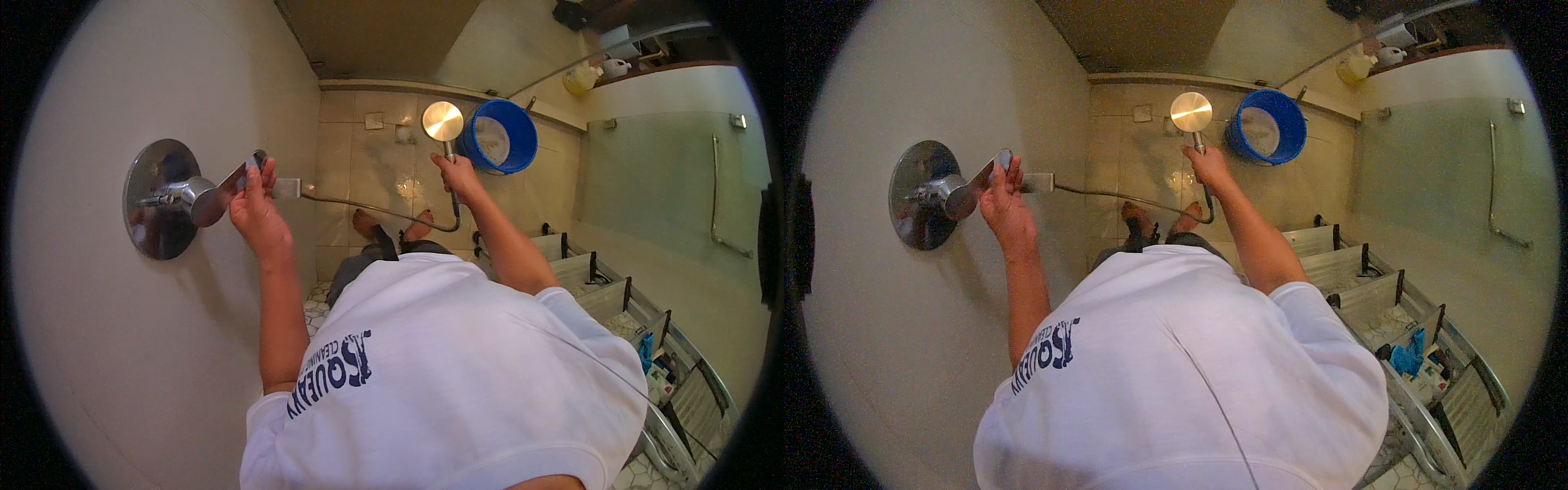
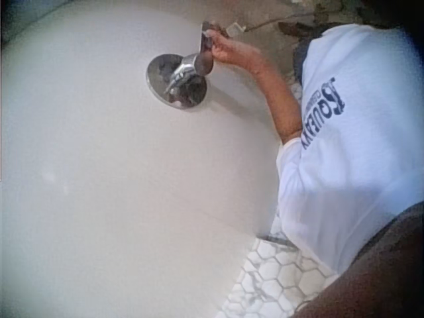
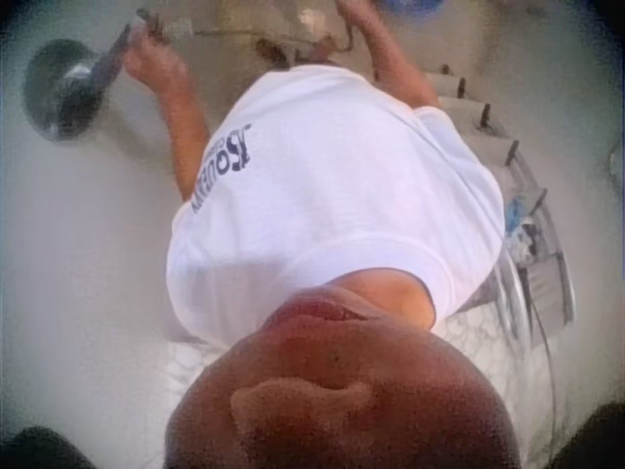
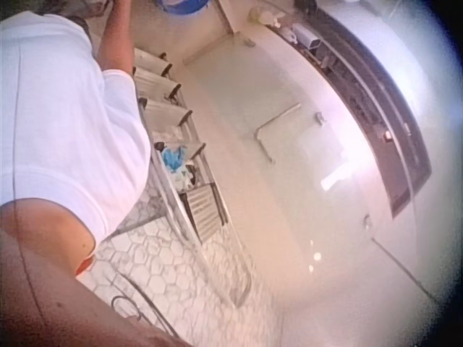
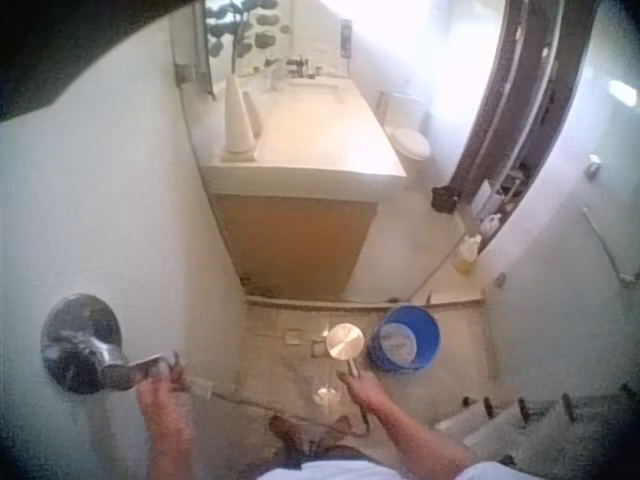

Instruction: The person moves a ladder aside, removes the cover and filter from a shower drain, and cleans the components by scrubbing them with a sponge and cleaning liquids before rinsing them with water from a shower head.

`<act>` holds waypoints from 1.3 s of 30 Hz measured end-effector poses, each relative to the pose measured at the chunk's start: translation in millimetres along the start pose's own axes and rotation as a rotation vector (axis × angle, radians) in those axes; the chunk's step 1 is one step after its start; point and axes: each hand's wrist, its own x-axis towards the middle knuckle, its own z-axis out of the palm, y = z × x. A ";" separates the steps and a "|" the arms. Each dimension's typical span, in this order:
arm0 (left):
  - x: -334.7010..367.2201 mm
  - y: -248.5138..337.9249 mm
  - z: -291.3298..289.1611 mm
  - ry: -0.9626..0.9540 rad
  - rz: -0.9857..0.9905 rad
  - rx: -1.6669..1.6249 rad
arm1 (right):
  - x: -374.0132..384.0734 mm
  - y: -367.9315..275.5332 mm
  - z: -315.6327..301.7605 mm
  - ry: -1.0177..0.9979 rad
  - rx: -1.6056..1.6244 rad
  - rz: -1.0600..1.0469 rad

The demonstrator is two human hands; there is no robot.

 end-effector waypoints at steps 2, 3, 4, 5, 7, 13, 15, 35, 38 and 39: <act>-0.2 2.5 1.0 -0.010 -0.015 0.011 | 12.2 0.0 0.4 0.014 0.068 0.011; 0.1 2.2 0.6 -0.012 -0.018 0.010 | 17.9 0.0 -0.1 0.017 0.068 0.013; 0.9 1.7 0.3 -0.011 -0.011 0.016 | 23.6 0.1 -0.8 0.025 0.062 0.040; 2.2 1.6 -0.8 -0.010 -0.003 0.024 | 28.3 -0.3 0.4 0.031 0.057 0.067; 2.5 2.5 -3.6 -0.010 -0.007 0.055 | 36.9 -0.8 1.3 0.019 0.089 0.082; 4.6 1.2 -8.2 -0.037 0.006 0.178 | 59.9 -0.3 10.8 0.039 0.143 0.119; 4.4 0.6 -12.1 -0.044 0.008 0.226 | 66.8 -0.7 14.5 0.066 0.094 0.124; 5.0 -2.2 -33.6 -0.160 0.079 0.307 | 50.0 15.5 24.1 0.094 0.280 0.181; 1.9 1.1 -28.9 -0.191 0.092 0.316 | 46.3 11.5 22.4 0.150 0.239 0.104; 1.4 2.4 -28.2 -0.197 0.090 0.315 | 45.9 9.8 20.8 0.155 0.243 0.106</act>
